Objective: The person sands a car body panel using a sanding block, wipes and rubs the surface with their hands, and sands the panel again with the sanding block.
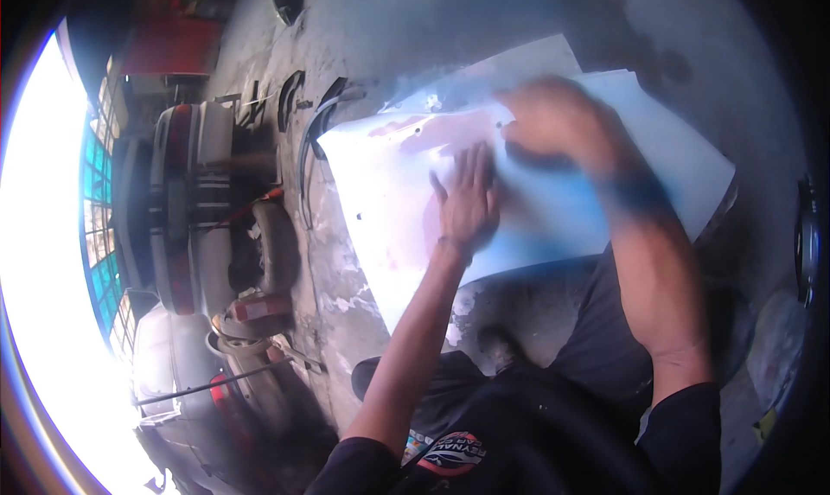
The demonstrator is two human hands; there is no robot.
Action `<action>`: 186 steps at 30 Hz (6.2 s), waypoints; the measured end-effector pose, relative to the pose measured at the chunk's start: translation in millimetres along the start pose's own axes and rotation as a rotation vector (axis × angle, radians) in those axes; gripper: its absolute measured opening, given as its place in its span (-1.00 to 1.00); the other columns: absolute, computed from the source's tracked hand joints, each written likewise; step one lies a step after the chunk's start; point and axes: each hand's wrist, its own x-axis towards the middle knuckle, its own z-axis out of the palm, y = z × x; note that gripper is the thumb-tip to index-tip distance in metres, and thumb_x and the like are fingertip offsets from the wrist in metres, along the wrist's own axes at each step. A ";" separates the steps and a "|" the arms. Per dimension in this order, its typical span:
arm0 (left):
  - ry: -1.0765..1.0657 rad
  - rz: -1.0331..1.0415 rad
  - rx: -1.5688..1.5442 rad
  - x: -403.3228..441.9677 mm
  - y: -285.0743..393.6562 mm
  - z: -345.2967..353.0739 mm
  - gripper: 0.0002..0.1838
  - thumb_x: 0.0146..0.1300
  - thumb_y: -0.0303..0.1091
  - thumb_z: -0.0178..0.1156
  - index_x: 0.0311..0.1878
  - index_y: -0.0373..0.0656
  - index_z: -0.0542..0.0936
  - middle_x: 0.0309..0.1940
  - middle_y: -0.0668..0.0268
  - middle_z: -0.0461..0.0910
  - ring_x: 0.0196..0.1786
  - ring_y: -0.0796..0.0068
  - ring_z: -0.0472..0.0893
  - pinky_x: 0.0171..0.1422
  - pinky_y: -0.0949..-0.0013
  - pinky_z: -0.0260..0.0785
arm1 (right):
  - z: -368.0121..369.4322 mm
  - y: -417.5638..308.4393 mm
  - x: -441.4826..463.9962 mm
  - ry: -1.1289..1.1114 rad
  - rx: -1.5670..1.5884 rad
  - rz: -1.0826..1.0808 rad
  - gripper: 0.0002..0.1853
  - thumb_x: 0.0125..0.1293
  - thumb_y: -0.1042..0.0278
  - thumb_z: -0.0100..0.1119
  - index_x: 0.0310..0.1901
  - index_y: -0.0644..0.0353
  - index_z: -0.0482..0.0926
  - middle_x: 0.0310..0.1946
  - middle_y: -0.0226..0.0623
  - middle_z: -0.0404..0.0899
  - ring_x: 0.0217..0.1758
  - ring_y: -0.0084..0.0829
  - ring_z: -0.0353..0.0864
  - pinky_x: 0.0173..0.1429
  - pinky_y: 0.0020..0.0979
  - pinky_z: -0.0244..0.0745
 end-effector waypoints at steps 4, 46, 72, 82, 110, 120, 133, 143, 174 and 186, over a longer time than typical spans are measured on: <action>0.022 -0.100 0.089 60.3 -3.3 13.4 -0.29 0.67 0.05 -0.18 0.74 -0.06 0.18 0.79 0.17 0.10 0.81 0.03 0.04 0.74 -0.59 -0.38 | -5.0 -7.9 2.0 -0.094 0.056 0.057 -0.39 0.54 0.08 0.18 0.56 0.06 0.48 0.39 0.02 0.63 0.44 0.04 0.61 0.57 -0.02 0.43; 0.016 -0.582 0.051 14.4 -168.5 5.0 -0.31 0.68 0.05 -0.25 0.79 0.16 0.09 0.84 0.47 -0.07 0.83 0.30 0.00 0.73 -0.66 -0.43 | -38.2 -16.9 -43.3 0.029 0.070 0.018 -0.42 0.57 0.18 0.09 0.56 0.12 0.49 0.31 0.08 0.67 0.43 0.03 0.61 0.57 -0.05 0.42; -0.024 -0.340 0.141 66.9 -76.1 23.6 -0.31 0.53 0.09 0.12 0.60 -0.03 0.37 0.69 0.17 0.22 0.68 -0.05 0.25 0.58 -0.72 0.03 | 434.1 228.9 -472.6 -0.070 0.582 0.910 -0.51 0.69 0.25 -0.05 0.52 0.26 0.46 0.51 -0.02 0.50 0.59 -0.08 0.44 0.71 -0.11 0.22; 0.051 -0.492 0.096 19.4 -205.4 12.8 -0.29 0.61 -0.07 -0.18 0.78 0.16 0.08 0.82 0.48 0.00 0.82 0.33 0.05 0.69 -0.73 -0.30 | 543.6 364.4 -550.6 -0.131 -0.324 0.748 -0.44 0.61 0.35 -0.04 0.56 0.34 0.38 0.53 0.19 0.44 0.63 0.12 0.37 0.75 -0.01 0.15; 0.700 -0.251 -2.136 -92.0 -81.8 -96.2 -0.39 0.40 -0.20 0.52 0.38 -0.31 0.56 0.07 0.21 0.70 0.00 0.41 0.68 0.03 0.32 0.57 | -32.2 -118.0 -123.8 0.252 1.363 -0.051 -0.52 0.67 0.03 0.18 0.36 0.24 0.55 0.05 -0.26 0.68 0.10 -0.36 0.73 0.19 -0.25 0.67; 0.544 -0.109 -2.262 -105.2 -76.1 -99.5 -0.66 0.48 -0.36 0.36 0.17 -0.32 0.54 -0.02 0.17 0.67 -0.02 0.39 0.73 0.09 0.31 0.65 | 21.0 -207.9 3.0 -0.108 1.312 -0.069 -0.60 0.44 0.20 0.27 0.21 0.20 0.68 -0.05 -0.38 0.72 0.01 -0.48 0.71 0.20 -0.39 0.57; 0.564 -0.087 -2.141 -108.7 -90.6 -120.2 -0.65 0.76 -0.26 -0.07 0.23 -0.36 0.54 0.02 0.14 0.70 0.10 0.32 0.74 0.28 0.19 0.61 | 1.8 -177.4 -0.8 -0.108 1.384 -0.221 -0.20 0.67 -0.16 0.09 0.69 0.24 0.22 -0.24 -0.41 0.63 -0.18 -0.48 0.62 0.06 -0.31 0.59; 0.389 -0.162 -2.100 -92.8 -83.7 -106.4 -0.49 0.62 -0.15 0.22 0.37 -0.39 0.46 0.11 0.14 0.63 0.16 0.38 0.63 0.35 0.24 0.50 | 7.0 -177.1 7.4 -0.274 1.588 -0.200 -0.28 0.73 -0.17 -0.02 0.70 0.07 0.21 0.01 -0.35 0.58 -0.16 -0.51 0.54 -0.03 -0.40 0.53; 0.674 0.237 -1.872 -62.0 -47.2 -90.6 0.55 0.07 -0.11 0.72 0.73 -0.46 -0.32 0.72 -0.32 -0.02 0.79 -0.06 0.03 0.76 0.14 0.10 | 33.3 -177.3 1.4 -0.227 1.788 -0.152 -0.31 0.77 -0.03 -0.10 0.79 -0.18 0.01 0.36 -0.47 0.60 0.24 -0.54 0.59 0.38 -0.45 0.50; 0.935 -0.236 -1.898 -52.7 -110.8 -107.4 -0.31 0.32 -0.21 0.52 0.30 -0.28 0.32 0.00 0.26 0.47 -0.03 0.48 0.54 0.10 0.30 0.53 | 48.5 -171.3 -15.9 -0.618 1.851 0.024 -0.54 0.74 0.09 0.03 0.48 0.15 0.43 0.03 -0.36 0.65 -0.30 -0.58 0.56 -0.28 -0.55 0.53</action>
